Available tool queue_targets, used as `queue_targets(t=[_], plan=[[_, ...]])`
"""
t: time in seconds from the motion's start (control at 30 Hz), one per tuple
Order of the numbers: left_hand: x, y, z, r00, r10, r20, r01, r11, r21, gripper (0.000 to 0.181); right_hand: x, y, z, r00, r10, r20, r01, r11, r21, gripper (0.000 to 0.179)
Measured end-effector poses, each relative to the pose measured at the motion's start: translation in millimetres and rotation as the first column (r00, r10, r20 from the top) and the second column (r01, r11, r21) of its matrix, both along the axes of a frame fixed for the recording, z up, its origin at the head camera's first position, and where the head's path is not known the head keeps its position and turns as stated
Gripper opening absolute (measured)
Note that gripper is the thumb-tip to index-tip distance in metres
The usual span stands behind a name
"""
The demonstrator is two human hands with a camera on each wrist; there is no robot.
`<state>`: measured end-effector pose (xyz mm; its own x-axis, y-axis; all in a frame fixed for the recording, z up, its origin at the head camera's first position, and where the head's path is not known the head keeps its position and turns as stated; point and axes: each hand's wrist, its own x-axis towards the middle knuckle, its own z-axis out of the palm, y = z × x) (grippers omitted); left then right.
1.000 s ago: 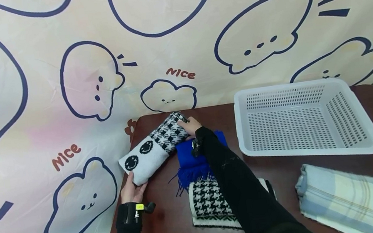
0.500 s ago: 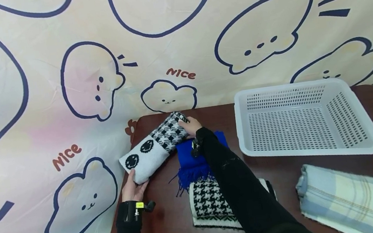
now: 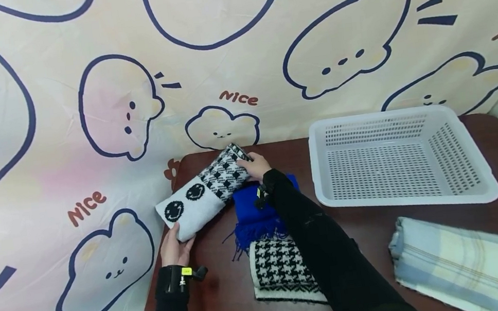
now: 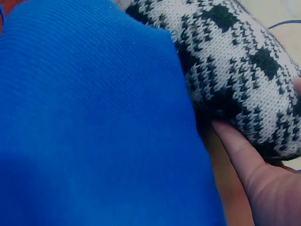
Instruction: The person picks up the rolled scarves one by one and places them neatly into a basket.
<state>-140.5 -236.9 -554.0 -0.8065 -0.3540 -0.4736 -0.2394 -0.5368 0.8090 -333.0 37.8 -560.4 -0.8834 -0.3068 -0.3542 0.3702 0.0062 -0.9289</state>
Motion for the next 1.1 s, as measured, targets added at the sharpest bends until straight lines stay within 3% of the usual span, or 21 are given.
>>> queue_targets(t=[0.27,0.5,0.77,1.1], plan=[[-1.9,5.9,3.4,1.000,-0.008,-0.024,0.007,1.000,-0.027,0.062,12.6,8.7,14.5,0.999,-0.039,-0.016,0.039,0.999,-0.020,0.057],[-4.6,9.4,13.0,0.998,-0.028,-0.062,0.025,0.998,-0.050,0.058,22.1,15.8,31.8,0.997,-0.068,-0.036,0.065,0.996,-0.064,0.054],[-8.5,16.6,26.7,0.994,-0.040,-0.102,0.035,0.998,-0.053,0.055,42.9,31.4,75.1,0.992,-0.111,-0.052,0.105,0.989,-0.103,0.058],[-14.9,34.6,46.7,0.987,-0.059,-0.152,0.047,0.996,-0.080,0.055,56.8,55.5,100.2,0.982,-0.173,-0.080,0.158,0.973,-0.167,0.041]])
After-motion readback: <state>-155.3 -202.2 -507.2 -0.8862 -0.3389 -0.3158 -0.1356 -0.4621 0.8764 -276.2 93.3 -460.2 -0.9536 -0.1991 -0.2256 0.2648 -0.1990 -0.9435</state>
